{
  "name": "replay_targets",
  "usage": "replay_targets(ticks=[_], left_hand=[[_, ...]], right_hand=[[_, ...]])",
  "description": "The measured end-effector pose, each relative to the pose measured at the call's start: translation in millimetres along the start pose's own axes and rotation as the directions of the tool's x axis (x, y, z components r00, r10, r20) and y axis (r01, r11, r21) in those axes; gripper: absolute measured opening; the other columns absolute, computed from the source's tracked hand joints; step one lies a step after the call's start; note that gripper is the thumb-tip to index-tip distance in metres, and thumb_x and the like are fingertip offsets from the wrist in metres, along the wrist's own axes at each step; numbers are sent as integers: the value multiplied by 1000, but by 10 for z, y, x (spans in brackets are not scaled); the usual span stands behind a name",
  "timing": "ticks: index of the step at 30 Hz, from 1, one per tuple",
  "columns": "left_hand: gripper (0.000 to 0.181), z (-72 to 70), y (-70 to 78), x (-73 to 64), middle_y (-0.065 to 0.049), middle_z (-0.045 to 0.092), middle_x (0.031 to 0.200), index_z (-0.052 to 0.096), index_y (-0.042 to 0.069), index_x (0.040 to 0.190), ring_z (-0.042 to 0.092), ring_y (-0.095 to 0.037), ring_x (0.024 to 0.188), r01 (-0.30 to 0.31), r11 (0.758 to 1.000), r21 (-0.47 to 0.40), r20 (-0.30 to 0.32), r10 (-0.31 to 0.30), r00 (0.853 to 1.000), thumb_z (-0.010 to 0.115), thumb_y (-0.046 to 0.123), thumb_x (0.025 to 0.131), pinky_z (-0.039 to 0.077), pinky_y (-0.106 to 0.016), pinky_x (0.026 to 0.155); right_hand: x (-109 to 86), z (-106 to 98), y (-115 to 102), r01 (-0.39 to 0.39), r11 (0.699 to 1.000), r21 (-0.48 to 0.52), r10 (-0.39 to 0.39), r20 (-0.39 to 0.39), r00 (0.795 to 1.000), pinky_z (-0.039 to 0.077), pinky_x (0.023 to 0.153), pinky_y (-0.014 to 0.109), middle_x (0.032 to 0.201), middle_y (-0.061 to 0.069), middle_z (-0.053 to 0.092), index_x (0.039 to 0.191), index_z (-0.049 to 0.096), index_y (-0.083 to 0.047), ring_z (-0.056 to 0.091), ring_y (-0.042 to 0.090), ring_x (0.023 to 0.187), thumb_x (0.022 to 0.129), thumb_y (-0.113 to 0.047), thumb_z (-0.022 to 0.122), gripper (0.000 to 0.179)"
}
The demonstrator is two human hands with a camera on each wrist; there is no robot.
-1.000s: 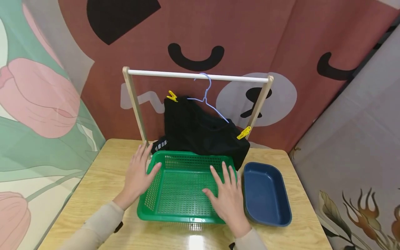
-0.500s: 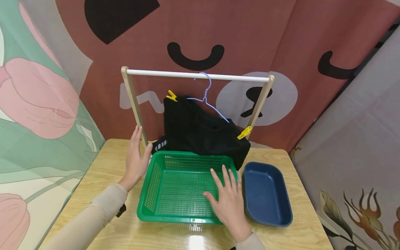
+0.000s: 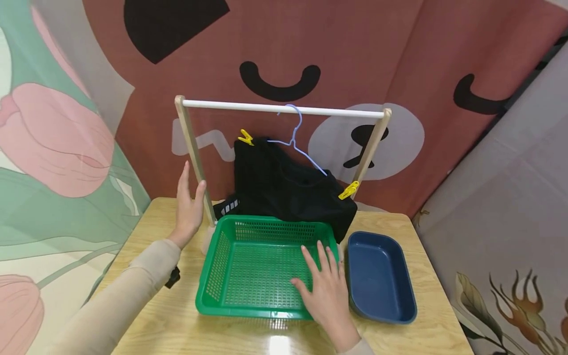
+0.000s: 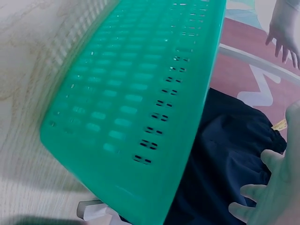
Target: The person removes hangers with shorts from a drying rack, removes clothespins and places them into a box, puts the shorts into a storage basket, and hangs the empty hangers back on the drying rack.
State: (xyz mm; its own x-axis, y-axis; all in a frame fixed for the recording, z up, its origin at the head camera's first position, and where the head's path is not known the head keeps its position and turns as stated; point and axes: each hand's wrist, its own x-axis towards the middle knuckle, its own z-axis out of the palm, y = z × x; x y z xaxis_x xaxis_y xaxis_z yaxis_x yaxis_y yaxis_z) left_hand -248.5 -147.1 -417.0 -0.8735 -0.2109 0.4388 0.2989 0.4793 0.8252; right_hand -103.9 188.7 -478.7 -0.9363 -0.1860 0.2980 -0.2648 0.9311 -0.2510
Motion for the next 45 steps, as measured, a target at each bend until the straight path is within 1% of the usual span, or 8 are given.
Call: replay_targets(ticks=[4, 9, 17, 25, 30, 35, 39, 45], left_hand=[[71, -26, 10, 55, 5, 14, 163, 4, 43, 158, 21, -26, 146, 50, 998, -28, 61, -48, 997, 47, 50, 102, 19, -66, 111], [70, -31, -15, 165, 6, 11, 164, 3, 45, 157, 15, -23, 148, 129, 990, -50, 48, -127, 991, 44, 54, 102, 16, -62, 114], [65, -47, -59, 400, 2, 13, 164, 11, 34, 160, 16, -23, 148, 196, 972, -127, 80, -187, 979, 37, 54, 104, 17, -54, 117], [62, -89, -70, 551, -9, 28, 159, 17, 24, 160, 35, -33, 139, 235, 954, -187, 164, -205, 965, 34, 50, 106, 29, -54, 112], [60, -80, -53, 666, -14, 38, 152, 25, 16, 157, 38, -32, 136, 208, 958, -199, 170, -175, 970, 35, 46, 107, 32, -53, 111], [47, -45, 29, 744, -18, 51, 142, 40, 4, 147, 44, -31, 133, 124, 955, -269, 85, -105, 991, 42, 29, 107, 34, -48, 110], [41, -39, 69, 766, -21, 55, 136, 44, -1, 141, 48, -32, 130, 108, 943, -316, 37, -102, 994, 44, 20, 106, 36, -46, 109], [43, -142, 99, 766, -26, 56, 132, 42, -5, 141, 49, -33, 125, 124, 937, -328, 112, -92, 989, 44, 19, 105, 38, -44, 107]], right_hand=[[-22, 2, -11, -14, 1000, 4, 14, 16, 1000, 30, 105, 67, 161, 15, 24, 156, 31, -29, 28, 42, 142, 91, -55, 64, 77], [-46, -1, -18, -23, 1000, 18, 23, 25, 999, 29, 105, 68, 161, 15, 24, 157, 31, -30, 27, 42, 143, 92, -55, 63, 77], [-37, 4, -31, -1, 1000, 32, 1, -26, 1000, 32, 101, 69, 159, 15, 28, 157, 30, -31, 29, 43, 141, 93, -53, 63, 75], [-24, -26, -69, 2, 999, 45, -2, -15, 1000, 31, 104, 67, 160, 12, 27, 156, 31, -32, 28, 40, 143, 92, -54, 63, 75], [15, -58, -95, 7, 999, 48, -6, -14, 1000, 31, 106, 65, 161, 11, 26, 157, 28, -34, 28, 38, 143, 93, -55, 61, 74], [85, -123, -109, 38, 998, 47, -36, -43, 998, 32, 105, 63, 160, 10, 29, 156, 30, -33, 30, 37, 142, 92, -54, 63, 75], [152, -212, -103, 78, 996, 53, -72, -106, 992, 31, 106, 59, 156, 11, 36, 154, 36, -30, 35, 37, 139, 90, -48, 69, 75], [297, -396, -89, 125, 992, 34, -117, -189, 975, 34, 105, 56, 151, 12, 43, 151, 43, -25, 41, 35, 135, 91, -49, 67, 68]])
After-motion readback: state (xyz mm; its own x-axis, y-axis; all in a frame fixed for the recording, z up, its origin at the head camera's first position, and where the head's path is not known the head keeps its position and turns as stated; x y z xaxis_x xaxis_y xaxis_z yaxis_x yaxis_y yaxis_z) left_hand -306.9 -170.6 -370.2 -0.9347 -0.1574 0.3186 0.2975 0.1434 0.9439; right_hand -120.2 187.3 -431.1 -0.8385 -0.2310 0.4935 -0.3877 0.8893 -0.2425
